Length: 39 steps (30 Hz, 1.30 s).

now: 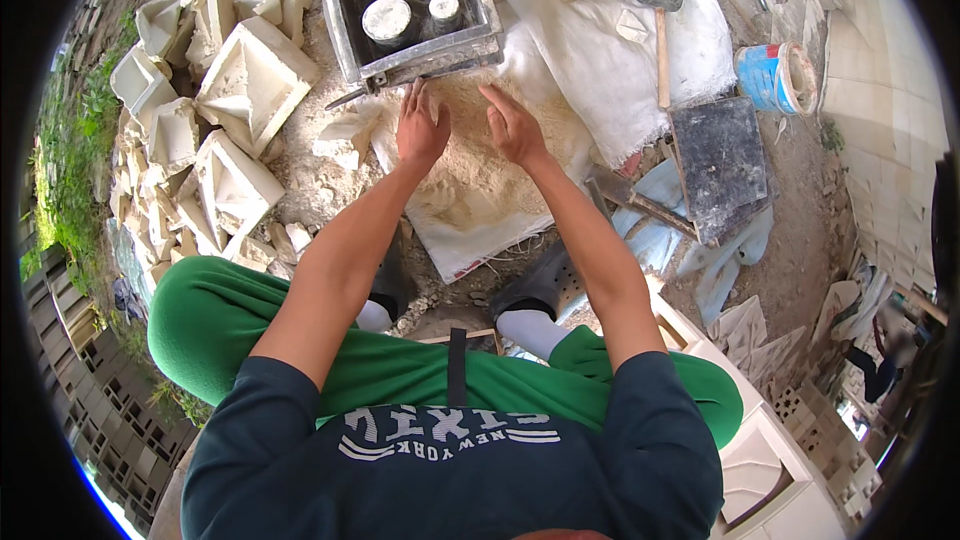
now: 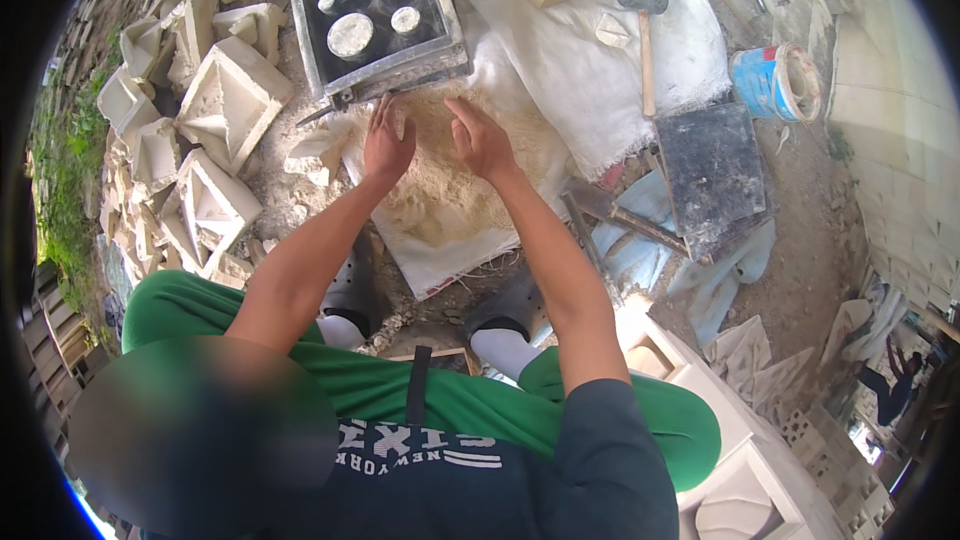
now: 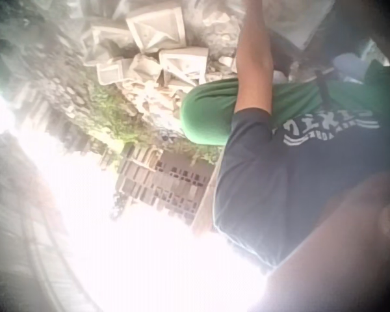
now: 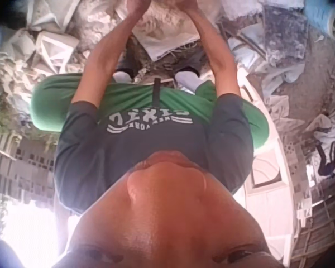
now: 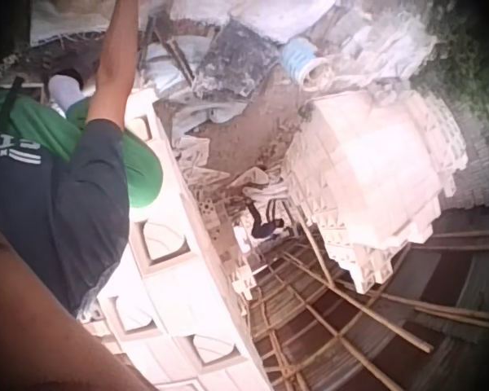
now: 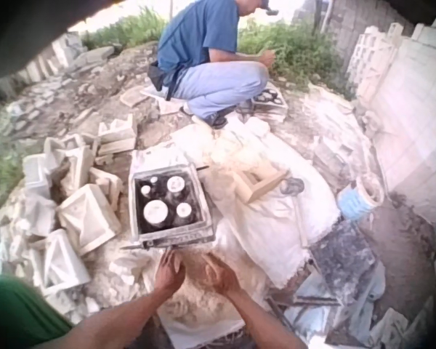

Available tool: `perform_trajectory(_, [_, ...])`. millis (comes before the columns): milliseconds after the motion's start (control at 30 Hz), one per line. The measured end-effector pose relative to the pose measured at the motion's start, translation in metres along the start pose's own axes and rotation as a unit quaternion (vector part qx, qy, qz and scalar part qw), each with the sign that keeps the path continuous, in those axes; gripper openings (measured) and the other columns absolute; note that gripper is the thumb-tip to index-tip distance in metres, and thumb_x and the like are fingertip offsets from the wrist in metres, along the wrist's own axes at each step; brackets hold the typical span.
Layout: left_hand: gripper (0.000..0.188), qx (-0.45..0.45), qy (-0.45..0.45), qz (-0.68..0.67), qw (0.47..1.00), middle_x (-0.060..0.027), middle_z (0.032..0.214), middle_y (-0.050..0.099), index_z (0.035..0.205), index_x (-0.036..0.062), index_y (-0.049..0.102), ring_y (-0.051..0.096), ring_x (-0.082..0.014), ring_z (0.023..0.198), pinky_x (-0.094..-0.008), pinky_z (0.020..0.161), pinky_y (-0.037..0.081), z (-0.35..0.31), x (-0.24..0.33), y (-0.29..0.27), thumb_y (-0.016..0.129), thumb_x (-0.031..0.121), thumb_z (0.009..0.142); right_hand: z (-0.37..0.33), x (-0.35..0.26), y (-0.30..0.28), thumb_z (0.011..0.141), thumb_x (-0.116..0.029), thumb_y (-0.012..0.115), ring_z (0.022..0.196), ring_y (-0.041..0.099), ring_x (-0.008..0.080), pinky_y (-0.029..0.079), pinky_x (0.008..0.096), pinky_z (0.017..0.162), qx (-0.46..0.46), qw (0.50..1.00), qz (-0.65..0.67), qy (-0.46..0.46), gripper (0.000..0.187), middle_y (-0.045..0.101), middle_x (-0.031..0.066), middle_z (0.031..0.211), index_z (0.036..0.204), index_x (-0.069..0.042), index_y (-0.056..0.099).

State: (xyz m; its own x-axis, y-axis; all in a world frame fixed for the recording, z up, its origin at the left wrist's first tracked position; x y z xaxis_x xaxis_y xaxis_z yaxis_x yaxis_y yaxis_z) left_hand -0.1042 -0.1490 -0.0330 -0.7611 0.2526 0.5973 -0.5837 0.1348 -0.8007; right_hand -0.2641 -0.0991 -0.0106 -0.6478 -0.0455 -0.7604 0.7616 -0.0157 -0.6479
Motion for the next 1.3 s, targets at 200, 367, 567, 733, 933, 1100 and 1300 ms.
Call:
perform_trajectory(200, [0.057,-0.022,-0.042,-0.018,0.999,-0.0184,0.147,0.039,0.136,-0.0049,0.043,0.03,-0.0326,0.14,-0.0404,0.116,0.025,-0.007,0.01,0.012,0.053,0.029,0.092,0.005,0.012,0.006,0.096,-0.025,0.041,0.137,0.036,0.0367,0.027,0.0441,0.115,0.1,0.989,-0.105,-0.021,0.051,0.043,0.0238,0.143,0.136,0.006,0.043])
perform_trajectory(367, [0.068,0.043,-0.076,0.076,0.993,-0.0194,0.15,0.034,0.143,-0.0055,0.034,0.026,-0.0325,0.143,-0.04,0.118,0.017,-0.007,-0.019,0.011,0.053,0.032,0.09,0.019,-0.011,0.026,0.094,-0.022,0.047,0.133,0.041,0.0356,0.03,0.042,0.113,-0.028,0.998,0.016,0.046,0.045,0.05,0.0224,0.137,0.133,0.001,0.05])
perform_trajectory(567, [0.063,0.059,-0.172,-0.038,0.983,-0.0224,0.143,0.039,0.141,-0.0015,0.038,0.041,-0.0379,0.129,-0.0428,0.109,0.032,0.002,-0.023,0.006,0.058,0.026,0.089,0.045,0.022,-0.028,0.09,-0.038,0.061,0.137,0.036,0.0364,0.022,0.054,0.114,0.152,0.94,-0.304,0.03,0.049,0.059,0.0114,0.131,0.126,-0.006,0.059])
perform_trajectory(733, [0.051,0.136,-0.256,-0.025,0.957,-0.0208,0.124,0.048,0.128,-0.0007,0.047,0.048,-0.0392,0.116,-0.0451,0.098,0.041,-0.004,-0.029,-0.021,0.066,0.021,0.085,0.07,0.038,-0.031,0.087,-0.046,0.061,0.135,0.039,0.0341,0.023,0.0523,0.114,0.113,0.946,-0.305,-0.002,0.056,0.057,0.0102,0.133,0.126,-0.005,0.059])
perform_trajectory(933, [0.049,0.177,-0.207,-0.092,0.958,-0.0201,0.127,0.047,0.129,0.0013,0.048,0.05,-0.0395,0.116,-0.045,0.096,0.044,-0.001,-0.029,-0.02,0.064,0.008,0.083,0.073,0.037,-0.019,0.086,-0.051,0.06,0.131,0.045,0.0316,0.03,0.0575,0.108,0.086,0.937,-0.322,-0.103,0.065,0.059,0.0115,0.128,0.128,-0.003,0.05])
perform_trajectory(1100, [0.053,0.169,-0.195,-0.089,0.962,-0.0245,0.131,0.041,0.135,0.0019,0.042,0.048,-0.042,0.117,-0.0464,0.097,0.043,0.003,-0.031,-0.017,0.057,0.003,0.084,0.083,0.036,-0.02,0.087,-0.051,0.059,0.114,0.059,0.0319,0.039,0.0556,0.1,0.084,0.942,-0.316,-0.072,0.06,0.065,0.0183,0.115,0.121,-0.001,0.053])
perform_trajectory(1300, [0.054,0.126,-0.205,-0.092,0.966,-0.0261,0.131,0.035,0.138,0.0023,0.038,0.051,-0.0448,0.112,-0.0476,0.093,0.045,0.015,-0.03,-0.006,0.054,0.004,0.086,0.09,0.046,-0.022,0.087,-0.054,0.056,0.102,0.066,0.0284,0.04,0.0554,0.099,0.066,0.931,-0.357,0.027,0.061,0.068,0.0132,0.111,0.122,-0.004,0.055])
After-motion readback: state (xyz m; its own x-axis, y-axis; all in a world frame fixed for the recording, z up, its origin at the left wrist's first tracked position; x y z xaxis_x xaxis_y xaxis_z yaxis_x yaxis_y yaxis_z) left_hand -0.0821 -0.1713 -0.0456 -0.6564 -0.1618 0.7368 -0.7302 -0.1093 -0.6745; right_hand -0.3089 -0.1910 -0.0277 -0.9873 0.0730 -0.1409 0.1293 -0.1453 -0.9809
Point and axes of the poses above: each hand's wrist, its own z-axis towards the middle knuckle, its own y-axis out of the palm, x = y × z, the point moved 10 cm from there along z, towards the middle knuckle
